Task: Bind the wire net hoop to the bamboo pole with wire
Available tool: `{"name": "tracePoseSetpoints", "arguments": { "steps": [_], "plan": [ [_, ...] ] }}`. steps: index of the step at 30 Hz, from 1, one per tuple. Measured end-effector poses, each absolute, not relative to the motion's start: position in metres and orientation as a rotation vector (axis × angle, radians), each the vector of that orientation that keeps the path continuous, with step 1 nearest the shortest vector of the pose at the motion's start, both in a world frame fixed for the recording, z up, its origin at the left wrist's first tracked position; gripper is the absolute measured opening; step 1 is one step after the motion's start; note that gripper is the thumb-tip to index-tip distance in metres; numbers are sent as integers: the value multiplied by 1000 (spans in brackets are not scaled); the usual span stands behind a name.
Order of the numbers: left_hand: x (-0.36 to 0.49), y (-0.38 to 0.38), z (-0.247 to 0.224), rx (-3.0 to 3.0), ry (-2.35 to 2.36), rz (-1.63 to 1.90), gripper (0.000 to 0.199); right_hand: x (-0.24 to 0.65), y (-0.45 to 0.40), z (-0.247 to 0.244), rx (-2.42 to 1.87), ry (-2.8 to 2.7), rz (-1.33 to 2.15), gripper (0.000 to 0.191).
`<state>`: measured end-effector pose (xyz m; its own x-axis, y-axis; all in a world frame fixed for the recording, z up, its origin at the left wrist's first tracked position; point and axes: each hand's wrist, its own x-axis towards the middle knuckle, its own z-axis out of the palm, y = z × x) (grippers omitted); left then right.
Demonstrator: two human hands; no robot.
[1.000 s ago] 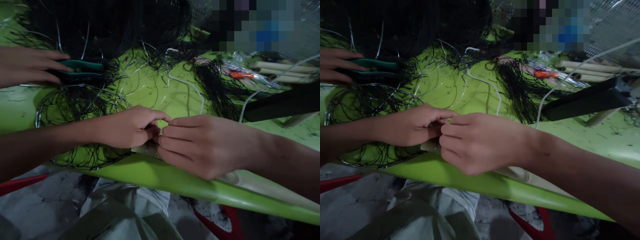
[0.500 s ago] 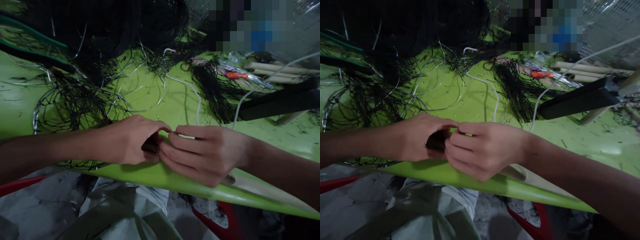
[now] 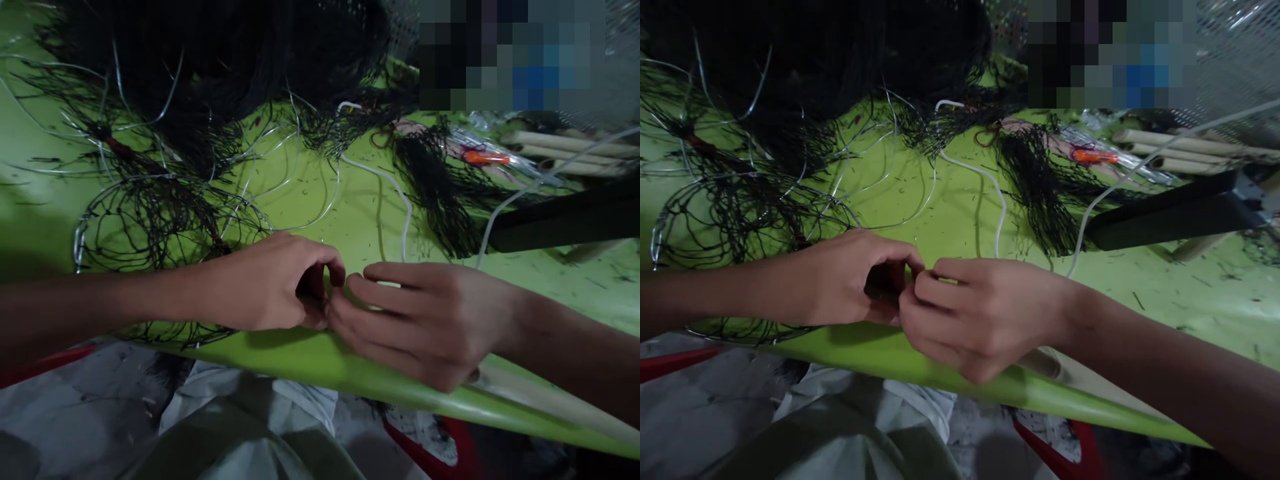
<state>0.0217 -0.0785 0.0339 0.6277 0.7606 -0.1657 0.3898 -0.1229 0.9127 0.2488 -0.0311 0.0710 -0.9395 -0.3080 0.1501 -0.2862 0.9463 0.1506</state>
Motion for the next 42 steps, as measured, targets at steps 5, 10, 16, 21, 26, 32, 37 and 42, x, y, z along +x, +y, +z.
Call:
{"name": "tracePoseSetpoints", "arguments": {
  "steps": [5, 10, 16, 21, 26, 32, 37, 42],
  "plan": [
    [21, -83, 31, 1781, 1010, 452, 36, 245, -24, 67, 287, -3004, -39, 13],
    [20, -84, 28, 1793, 1020, 470, 39, 238, -21, 71, 308, -3025, 125, 9],
    [19, -83, 33, 1754, 1023, 450, 29, 232, -19, 75, 257, -3055, 220, 13],
    [19, -81, 36, 1698, 1031, 382, 30, 235, -20, 72, 275, -3034, 192, 15],
    [19, -79, 33, 1760, 1043, 396, 42, 238, -24, 69, 317, -3008, 63, 14],
    [18, -78, 37, 1734, 1035, 328, 44, 236, -35, 71, 186, -3035, 49, 16],
    [17, -79, 38, 1777, 1004, 310, 50, 234, -52, 68, -99, -3010, 101, 20],
    [13, -83, 32, 1806, 937, 365, 59, 231, -66, 71, -532, -3003, 287, 22]
  ]
}}
